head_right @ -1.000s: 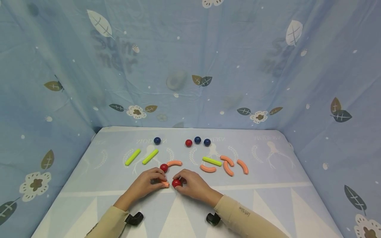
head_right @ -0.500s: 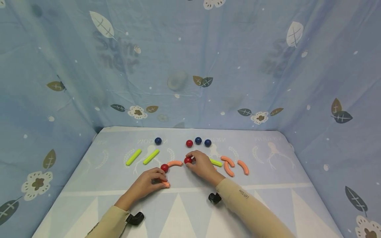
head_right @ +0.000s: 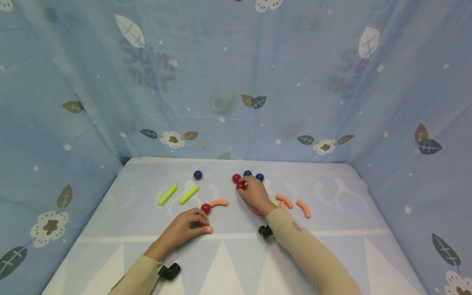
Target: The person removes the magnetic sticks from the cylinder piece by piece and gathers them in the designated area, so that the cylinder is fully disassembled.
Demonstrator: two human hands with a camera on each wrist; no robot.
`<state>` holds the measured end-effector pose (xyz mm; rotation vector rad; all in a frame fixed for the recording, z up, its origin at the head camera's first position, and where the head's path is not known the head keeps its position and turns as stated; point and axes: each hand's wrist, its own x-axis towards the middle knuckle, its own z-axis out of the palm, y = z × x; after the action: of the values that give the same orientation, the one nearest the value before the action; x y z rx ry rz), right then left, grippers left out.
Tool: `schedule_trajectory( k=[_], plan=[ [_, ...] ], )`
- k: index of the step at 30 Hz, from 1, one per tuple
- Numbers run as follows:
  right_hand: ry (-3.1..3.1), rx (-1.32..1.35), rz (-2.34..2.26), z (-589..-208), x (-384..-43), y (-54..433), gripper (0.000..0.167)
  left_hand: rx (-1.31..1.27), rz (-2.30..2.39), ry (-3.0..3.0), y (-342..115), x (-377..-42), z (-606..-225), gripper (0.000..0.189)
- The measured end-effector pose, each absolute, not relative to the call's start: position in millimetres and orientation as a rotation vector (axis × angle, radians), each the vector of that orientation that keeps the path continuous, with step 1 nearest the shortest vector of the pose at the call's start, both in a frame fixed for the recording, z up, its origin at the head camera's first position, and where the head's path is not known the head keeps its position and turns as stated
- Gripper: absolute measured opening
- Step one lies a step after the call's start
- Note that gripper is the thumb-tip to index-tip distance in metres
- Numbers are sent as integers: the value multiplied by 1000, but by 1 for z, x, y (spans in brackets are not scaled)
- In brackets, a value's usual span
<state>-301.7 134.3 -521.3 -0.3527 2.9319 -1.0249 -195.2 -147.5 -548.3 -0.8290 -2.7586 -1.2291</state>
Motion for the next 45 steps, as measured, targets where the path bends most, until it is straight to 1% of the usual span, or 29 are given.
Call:
schedule_trajectory(
  k=[8, 27, 38, 45],
  plan=[
    [2926, -307, -1001, -522, -306, 135, 35, -824, -1233, -2763, -146, -195, -547, 11],
    [2931, -281, -987, -522, -301, 137, 41, -818, -1236, -2761, -147, -195, -549, 11],
    [2979, -329, -1003, -520, -295, 141, 38, -813, -1218, -2757, -146, -195, -552, 11],
    [3003, -456, -1049, -521, -285, 137, 31, -788, -1213, -2750, -145, -193, -551, 13]
  ],
)
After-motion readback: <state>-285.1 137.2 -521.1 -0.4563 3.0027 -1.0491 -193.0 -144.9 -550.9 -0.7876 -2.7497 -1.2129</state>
